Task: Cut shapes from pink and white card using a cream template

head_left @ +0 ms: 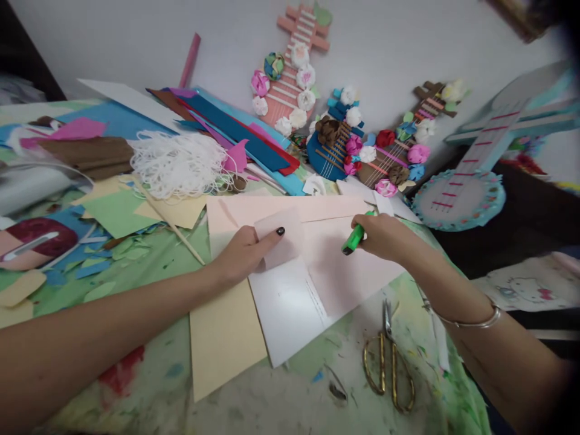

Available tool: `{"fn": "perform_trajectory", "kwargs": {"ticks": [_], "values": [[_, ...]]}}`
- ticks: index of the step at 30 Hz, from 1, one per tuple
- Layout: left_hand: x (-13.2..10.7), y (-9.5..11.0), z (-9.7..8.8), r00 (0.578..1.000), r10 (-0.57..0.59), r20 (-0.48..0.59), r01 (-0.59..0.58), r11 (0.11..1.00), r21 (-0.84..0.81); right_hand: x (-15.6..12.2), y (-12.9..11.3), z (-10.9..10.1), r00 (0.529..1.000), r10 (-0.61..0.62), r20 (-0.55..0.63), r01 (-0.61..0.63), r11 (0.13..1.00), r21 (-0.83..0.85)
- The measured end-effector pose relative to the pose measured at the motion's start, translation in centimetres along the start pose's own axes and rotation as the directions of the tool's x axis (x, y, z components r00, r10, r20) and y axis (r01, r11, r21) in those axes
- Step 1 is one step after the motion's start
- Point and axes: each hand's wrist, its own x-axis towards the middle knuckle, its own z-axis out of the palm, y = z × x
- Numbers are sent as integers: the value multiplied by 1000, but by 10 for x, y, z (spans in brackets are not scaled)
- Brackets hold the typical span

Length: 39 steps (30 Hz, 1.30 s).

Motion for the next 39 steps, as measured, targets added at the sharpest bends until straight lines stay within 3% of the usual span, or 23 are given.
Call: {"fn": "perform_trajectory", "kwargs": {"ticks": [3,9,12,14,16,17,20,23,25,26,30,32,33,34,36,39], "values": [[2,1,-3,1000,4,-5,-4,1000,21,-9,3,17,995,27,94,-29,999,19],[0,5,-2,998,52,37,-55,995,87,-30,-3,31,986,112,122,-119,992,47],[-6,8,1,990,88,106,-103,984,143,-47,-17,29,992,121,44,-125,988,91],[-10,7,4,978,112,173,-143,974,178,-59,-30,28,982,-36,-185,84,963,257],[-13,6,7,957,143,252,-197,959,204,-69,-45,30,880,-248,-406,391,863,321],[-14,5,8,943,162,291,-229,950,213,-73,-53,32,828,-316,-463,493,804,333],[-16,3,10,894,211,396,-318,920,228,-73,-70,42,655,-424,-626,697,659,283],[-16,8,6,825,220,520,-357,917,178,-64,-78,55,497,-405,-767,816,520,254],[-14,12,-2,791,195,581,-328,935,134,-57,-80,63,463,-331,-822,846,444,297],[-11,14,-7,798,171,578,-295,947,127,-55,-81,67,461,-300,-835,852,414,321],[8,16,-26,939,91,332,-176,956,235,-52,-83,73,474,-299,-829,864,339,372],[23,13,-32,970,151,193,-215,902,374,-51,-84,71,470,-337,-816,876,293,384],[30,11,-33,963,199,181,-261,850,457,-51,-85,70,457,-363,-812,887,260,383],[37,8,-32,945,244,218,-324,786,526,-50,-85,68,437,-394,-809,899,217,380],[49,3,-29,880,271,390,-468,636,613,-49,-87,64,397,-450,-800,915,118,387],[59,-6,-20,808,156,568,-570,449,688,-47,-87,60,415,-511,-753,880,16,475]]}}
